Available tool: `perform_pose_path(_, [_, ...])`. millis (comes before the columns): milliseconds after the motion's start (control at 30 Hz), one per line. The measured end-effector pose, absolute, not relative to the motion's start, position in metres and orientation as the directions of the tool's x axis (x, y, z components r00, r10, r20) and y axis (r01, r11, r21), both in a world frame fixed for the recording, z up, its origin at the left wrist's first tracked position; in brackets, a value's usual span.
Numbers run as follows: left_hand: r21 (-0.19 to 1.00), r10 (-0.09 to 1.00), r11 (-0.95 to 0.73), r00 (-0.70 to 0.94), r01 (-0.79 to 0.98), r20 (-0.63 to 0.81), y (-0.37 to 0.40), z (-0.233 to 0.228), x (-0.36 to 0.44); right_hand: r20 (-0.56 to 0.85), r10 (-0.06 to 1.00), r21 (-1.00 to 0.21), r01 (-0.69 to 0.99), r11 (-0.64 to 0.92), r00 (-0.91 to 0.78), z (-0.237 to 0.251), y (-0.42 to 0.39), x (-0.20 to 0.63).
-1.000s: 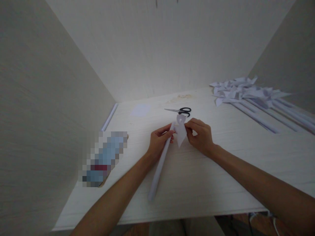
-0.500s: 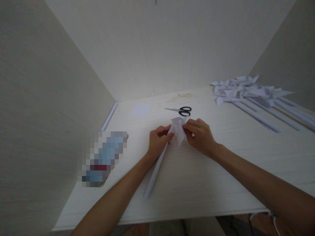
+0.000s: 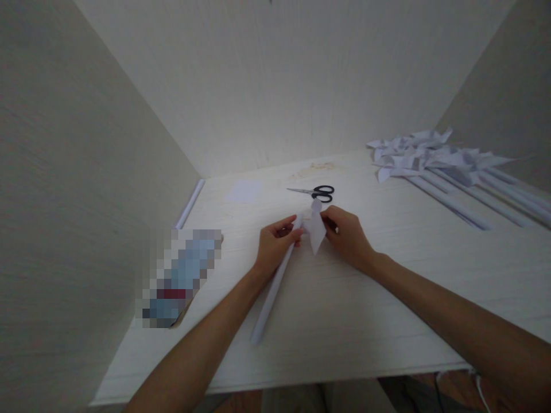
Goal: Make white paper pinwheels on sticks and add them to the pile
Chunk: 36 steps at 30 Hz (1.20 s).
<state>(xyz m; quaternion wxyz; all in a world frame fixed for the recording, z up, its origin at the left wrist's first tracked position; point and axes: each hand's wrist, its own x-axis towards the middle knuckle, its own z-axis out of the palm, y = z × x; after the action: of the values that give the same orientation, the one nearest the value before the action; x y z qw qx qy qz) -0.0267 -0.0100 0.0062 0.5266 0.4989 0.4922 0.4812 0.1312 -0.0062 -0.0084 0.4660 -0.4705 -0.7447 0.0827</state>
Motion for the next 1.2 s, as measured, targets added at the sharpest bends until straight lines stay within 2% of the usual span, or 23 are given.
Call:
perform_pose_path(100, [0.996,0.994,0.087,0.068,-0.036,-0.085,-0.01,0.008,-0.027,0.573,0.813,-0.627,0.582,0.518,-0.105,-0.01,-0.005,0.131])
perform_pose_path(267, [0.992,0.991,0.118,0.072,-0.052,-0.114,-0.009,0.009,-0.026,0.556,0.818,-0.642,0.548,0.536,-0.149,-0.007,-0.006,0.132])
perform_pose_path(900, [0.999,0.998,0.015,0.056,-0.048,-0.012,-0.007,0.002,-0.028,0.471,0.873,-0.732,0.494,0.469,-0.129,0.002,-0.012,0.13])
perform_pose_path(1200, [0.998,0.996,0.0,0.09,-0.067,0.006,-0.009,0.005,-0.027,0.456,0.88,-0.725,0.518,0.454,-0.133,0.002,-0.012,0.131])
